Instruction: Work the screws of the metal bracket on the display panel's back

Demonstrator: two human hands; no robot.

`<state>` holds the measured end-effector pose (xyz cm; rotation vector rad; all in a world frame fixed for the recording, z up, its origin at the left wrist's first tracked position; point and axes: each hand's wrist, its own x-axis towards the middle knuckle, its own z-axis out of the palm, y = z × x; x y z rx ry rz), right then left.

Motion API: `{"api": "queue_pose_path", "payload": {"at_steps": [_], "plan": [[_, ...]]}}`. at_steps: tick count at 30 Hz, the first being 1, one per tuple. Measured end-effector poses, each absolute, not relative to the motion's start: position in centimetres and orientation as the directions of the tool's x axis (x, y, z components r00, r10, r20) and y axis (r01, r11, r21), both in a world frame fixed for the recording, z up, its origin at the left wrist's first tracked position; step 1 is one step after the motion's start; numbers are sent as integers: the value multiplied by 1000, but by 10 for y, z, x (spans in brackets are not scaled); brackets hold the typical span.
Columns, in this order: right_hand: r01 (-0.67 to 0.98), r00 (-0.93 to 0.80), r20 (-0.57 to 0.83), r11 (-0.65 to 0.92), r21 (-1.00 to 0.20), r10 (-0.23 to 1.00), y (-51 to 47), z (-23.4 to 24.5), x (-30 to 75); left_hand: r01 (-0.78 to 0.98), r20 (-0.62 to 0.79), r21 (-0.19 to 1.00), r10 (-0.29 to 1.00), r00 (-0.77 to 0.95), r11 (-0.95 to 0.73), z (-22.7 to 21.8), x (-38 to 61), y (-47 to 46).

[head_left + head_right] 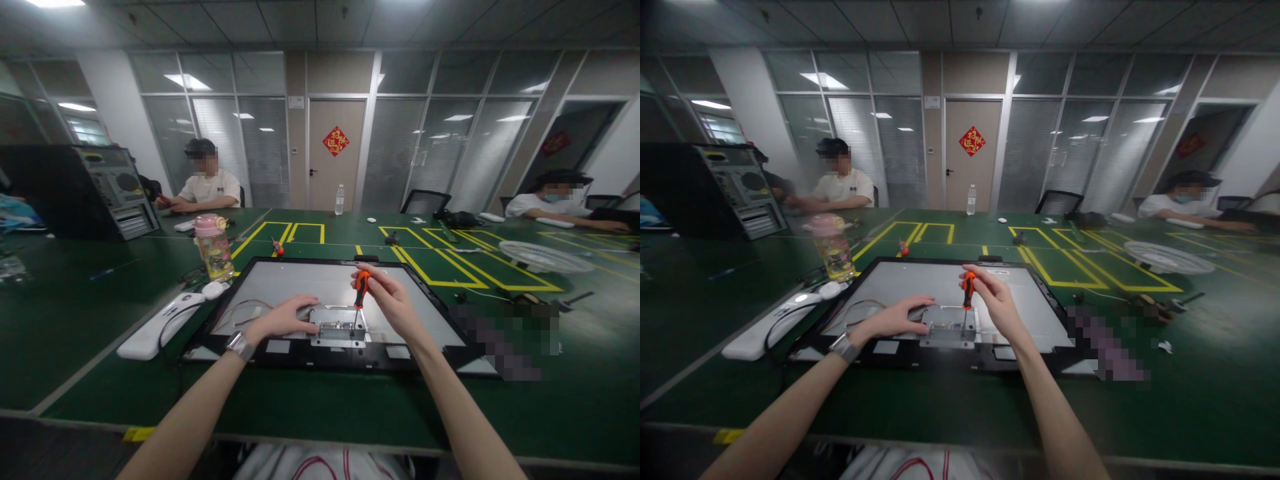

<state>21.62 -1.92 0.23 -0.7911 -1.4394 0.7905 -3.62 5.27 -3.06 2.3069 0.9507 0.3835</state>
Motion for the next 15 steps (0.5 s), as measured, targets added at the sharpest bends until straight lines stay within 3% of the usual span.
{"api": "queue_pose_path", "payload": {"at_steps": [6, 15], "plan": [[239, 167, 665, 624, -744, 728, -20, 5, 217, 532, 38, 636, 711, 702, -559, -33, -36, 53], [114, 165, 594, 583, -804, 787, -15, -6, 225, 524, 52, 628, 703, 709, -575, -37, -36, 56]]}}
